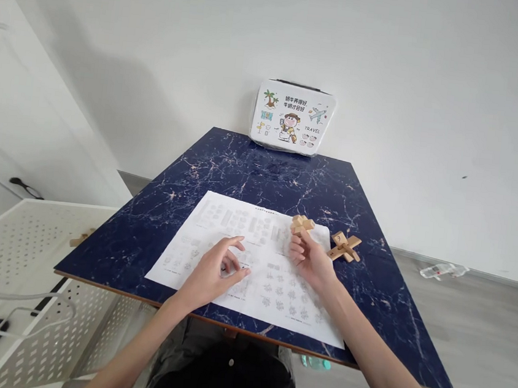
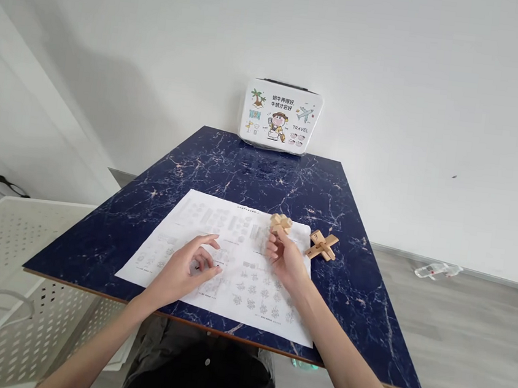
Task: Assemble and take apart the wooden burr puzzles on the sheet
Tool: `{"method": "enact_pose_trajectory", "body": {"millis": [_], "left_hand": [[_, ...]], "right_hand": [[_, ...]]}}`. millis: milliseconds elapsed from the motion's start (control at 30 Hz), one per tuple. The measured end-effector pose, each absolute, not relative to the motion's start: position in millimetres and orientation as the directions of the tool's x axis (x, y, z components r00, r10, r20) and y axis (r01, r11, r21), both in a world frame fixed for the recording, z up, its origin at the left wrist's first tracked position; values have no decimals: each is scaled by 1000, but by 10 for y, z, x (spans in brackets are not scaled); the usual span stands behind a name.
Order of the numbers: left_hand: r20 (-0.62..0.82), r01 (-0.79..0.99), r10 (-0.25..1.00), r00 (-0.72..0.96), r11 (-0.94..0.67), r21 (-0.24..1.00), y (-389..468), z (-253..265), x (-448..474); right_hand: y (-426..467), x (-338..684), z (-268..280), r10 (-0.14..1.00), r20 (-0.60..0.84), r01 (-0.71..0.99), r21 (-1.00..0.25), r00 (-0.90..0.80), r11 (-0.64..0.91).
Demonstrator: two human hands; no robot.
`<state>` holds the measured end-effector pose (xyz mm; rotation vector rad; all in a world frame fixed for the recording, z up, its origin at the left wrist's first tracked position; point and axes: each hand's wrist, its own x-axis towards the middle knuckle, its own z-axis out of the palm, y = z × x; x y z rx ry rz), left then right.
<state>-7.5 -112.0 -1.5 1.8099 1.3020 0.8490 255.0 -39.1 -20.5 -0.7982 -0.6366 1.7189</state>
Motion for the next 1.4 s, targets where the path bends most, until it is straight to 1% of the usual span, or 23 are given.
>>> {"method": "enact_pose_trajectory", "body": {"millis": [200, 333, 400, 467, 533, 600, 700, 767, 900, 967, 1100, 1167, 1267, 1333, 1400], "left_hand": [[87, 491, 952, 292, -227, 841, -1131, 5, -94], [112, 499, 954, 279, -244, 831, -1136, 22, -80], [124, 504, 953, 277, -254, 826, -1135, 27, -75], [138, 509, 948, 286, -272, 817, -1127, 25, -74], [158, 512, 941, 300, -298, 806, -1112, 15, -76], [177, 517, 936, 305, -319, 794, -1095, -1, -77], [174, 531, 939, 296, -314, 787, -1086, -16, -80], [151, 534, 942, 299, -296, 792, -1082, -7, -94], [40, 535, 936, 350, -235, 811, -941, 79, -157], [2, 568, 927, 375, -231, 790, -739, 147, -177], [58, 682, 922, 383, -325, 655, -136, 244, -146], [40, 738, 924, 380, -329, 589, 147, 239, -117], [23, 772, 924, 383, -333, 541, 406, 159, -95], [62, 774, 926, 372, -347, 530, 464, 80, -102], [126, 762, 932, 341, -352, 544, 465, 5, -119]], "right_hand": [[-269, 2716, -293, 988, -132, -638, -754, -84, -155], [-328, 2653, -290, 989, -127, -631, -761, -78, -147], [-382, 2582, -269, 989, -126, -596, -790, -72, -144], [-432, 2500, -232, 991, -113, -511, -849, -66, -131], [-457, 2425, -184, 990, -105, -429, -893, -97, -137], [-443, 2373, -138, 980, -73, -257, -959, -188, -121], [-373, 2354, -113, 934, -6, 8, -1000, -358, -3], [-328, 2370, -130, 915, 31, 97, -992, -402, 76], [-312, 2410, -178, 913, 85, 141, -978, -400, 153], [-320, 2420, -176, 901, 102, 161, -970, -421, 185], [-305, 2433, -143, 886, 106, 179, -962, -451, 206], [-284, 2444, -136, 875, 110, 189, -956, -471, 222], [-253, 2458, -146, 869, 112, 221, -944, -482, 245], [-239, 2462, -157, 869, 107, 231, -942, -483, 245], [-233, 2465, -163, 867, 107, 226, -943, -487, 244]]}}
